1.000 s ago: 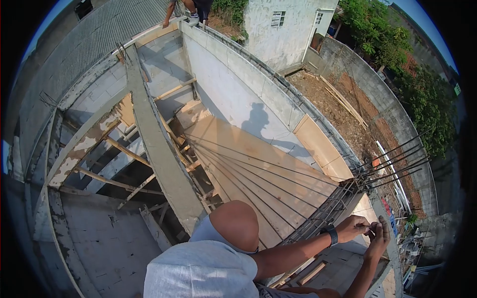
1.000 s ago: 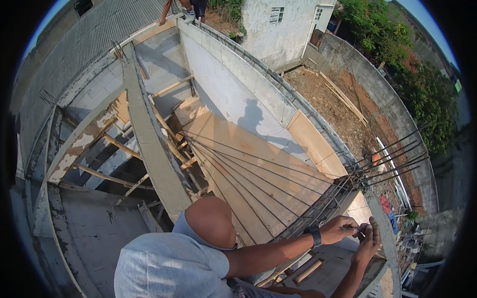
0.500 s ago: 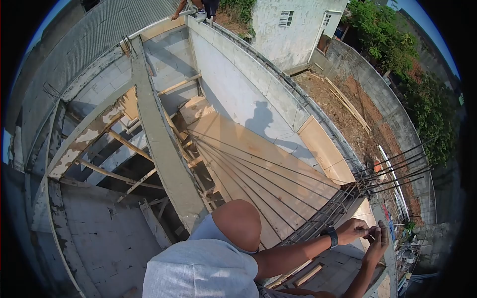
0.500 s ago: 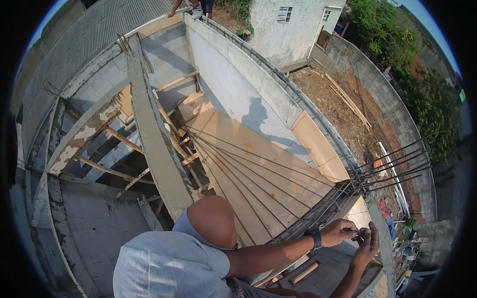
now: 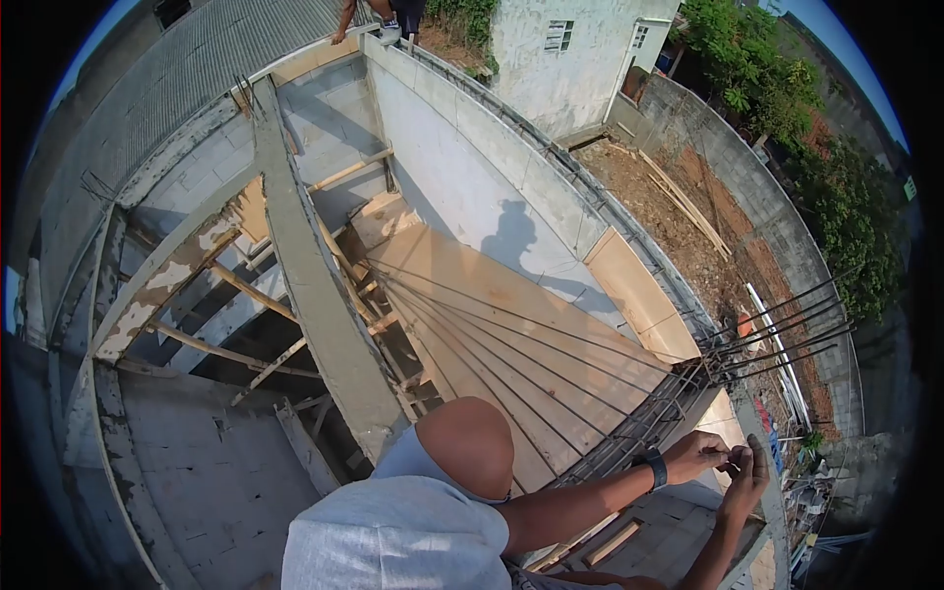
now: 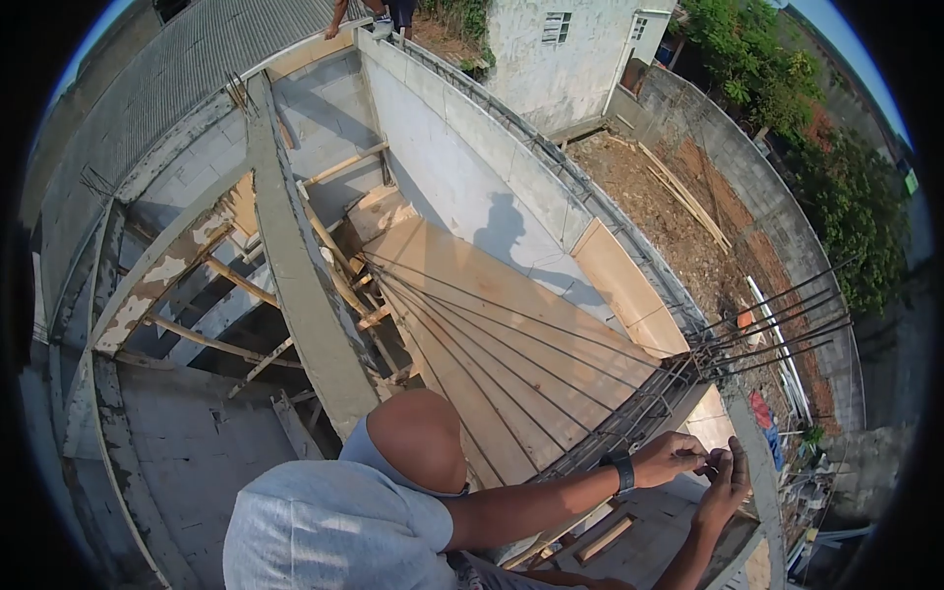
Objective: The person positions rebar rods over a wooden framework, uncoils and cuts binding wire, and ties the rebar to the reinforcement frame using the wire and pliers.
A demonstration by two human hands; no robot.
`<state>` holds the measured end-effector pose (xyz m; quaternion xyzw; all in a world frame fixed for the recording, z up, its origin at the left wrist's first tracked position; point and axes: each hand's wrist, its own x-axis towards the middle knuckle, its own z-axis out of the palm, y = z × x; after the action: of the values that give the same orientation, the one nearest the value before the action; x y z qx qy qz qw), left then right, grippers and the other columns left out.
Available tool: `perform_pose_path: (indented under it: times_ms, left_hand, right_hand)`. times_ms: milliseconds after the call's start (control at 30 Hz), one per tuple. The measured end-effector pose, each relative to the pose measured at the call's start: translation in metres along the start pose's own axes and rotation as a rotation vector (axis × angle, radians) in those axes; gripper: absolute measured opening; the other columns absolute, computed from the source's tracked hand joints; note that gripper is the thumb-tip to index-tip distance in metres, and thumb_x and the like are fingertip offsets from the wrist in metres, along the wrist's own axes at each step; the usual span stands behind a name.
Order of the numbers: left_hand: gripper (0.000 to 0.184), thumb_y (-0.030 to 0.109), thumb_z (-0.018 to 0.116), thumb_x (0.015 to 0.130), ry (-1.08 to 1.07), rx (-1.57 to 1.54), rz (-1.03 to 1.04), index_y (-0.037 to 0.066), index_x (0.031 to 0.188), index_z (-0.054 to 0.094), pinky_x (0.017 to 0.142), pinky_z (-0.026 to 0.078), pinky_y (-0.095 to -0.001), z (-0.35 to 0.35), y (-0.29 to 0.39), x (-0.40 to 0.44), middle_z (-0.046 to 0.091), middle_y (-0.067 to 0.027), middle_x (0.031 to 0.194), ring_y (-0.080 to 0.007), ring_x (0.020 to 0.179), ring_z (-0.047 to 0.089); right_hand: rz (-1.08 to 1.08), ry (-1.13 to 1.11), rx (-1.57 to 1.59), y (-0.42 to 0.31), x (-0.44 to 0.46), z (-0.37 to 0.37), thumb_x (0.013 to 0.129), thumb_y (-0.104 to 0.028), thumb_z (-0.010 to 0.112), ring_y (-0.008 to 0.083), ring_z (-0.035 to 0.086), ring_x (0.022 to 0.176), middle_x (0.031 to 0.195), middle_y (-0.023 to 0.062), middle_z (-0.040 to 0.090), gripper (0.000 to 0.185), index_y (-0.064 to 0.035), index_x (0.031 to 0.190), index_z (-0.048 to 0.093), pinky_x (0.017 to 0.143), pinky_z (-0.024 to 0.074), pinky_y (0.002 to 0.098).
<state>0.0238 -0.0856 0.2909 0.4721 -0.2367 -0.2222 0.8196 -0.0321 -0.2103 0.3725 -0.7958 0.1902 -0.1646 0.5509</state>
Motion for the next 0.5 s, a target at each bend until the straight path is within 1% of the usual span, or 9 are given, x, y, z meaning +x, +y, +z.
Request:
perform_pose_path:
  times_ms: [133,233,333,433,500]
  left_hand:
    - [0.017,0.014,0.062,0.095,0.002,0.013,0.018,-0.002,0.096,0.066,0.076,0.049,-0.0316,-0.001,0.0048,-0.0009,0.069,-0.008,0.087,-0.0137,0.08,0.062]
    - [0.017,0.015,0.062,0.095,0.009,-0.04,0.002,-0.002,0.095,0.066,0.077,0.049,-0.0316,0.0001,0.0022,-0.0007,0.069,-0.0083,0.086,-0.014,0.082,0.061]
    - [0.018,0.016,0.062,0.094,0.012,-0.002,0.003,-0.002,0.095,0.066,0.079,0.049,-0.0315,-0.0006,-0.0011,-0.0003,0.069,-0.0083,0.086,-0.0142,0.084,0.061]
    - [0.019,0.018,0.062,0.095,0.01,0.0,0.032,-0.001,0.096,0.066,0.074,0.049,-0.0315,-0.0006,-0.0026,-0.0003,0.069,-0.0073,0.087,-0.0135,0.08,0.061]
    - [0.02,0.019,0.061,0.096,0.004,-0.003,0.015,0.0,0.097,0.067,0.065,0.049,-0.0305,-0.0015,0.0009,-0.0019,0.068,-0.0059,0.086,-0.0127,0.075,0.06]
  right_hand:
    - [-0.023,-0.008,-0.006,0.0013,0.0011,0.0,0.103,-0.019,0.051,0.0122,0.059,0.076,0.089,0.0072,0.061,0.037,0.0063,0.13,0.054,0.065,0.0529,0.0279]
    - [-0.034,-0.01,-0.007,0.0023,0.001,0.0004,0.103,-0.019,0.051,0.0123,0.059,0.076,0.089,0.0074,0.061,0.037,0.0063,0.13,0.054,0.065,0.0529,0.0278]
    - [-0.04,-0.015,-0.013,0.0026,0.001,0.0002,0.103,-0.02,0.052,0.0122,0.059,0.076,0.089,0.0075,0.061,0.037,0.0063,0.129,0.054,0.065,0.0528,0.0279]
    - [-0.043,-0.023,-0.015,0.0023,0.0009,-0.0004,0.103,-0.02,0.052,0.0121,0.059,0.076,0.089,0.0075,0.061,0.037,0.0062,0.129,0.054,0.065,0.0525,0.0278]
    - [-0.049,-0.02,-0.014,0.0017,0.0005,-0.0001,0.103,-0.021,0.052,0.0119,0.059,0.076,0.089,0.0074,0.061,0.038,0.0063,0.129,0.054,0.065,0.0522,0.0277]
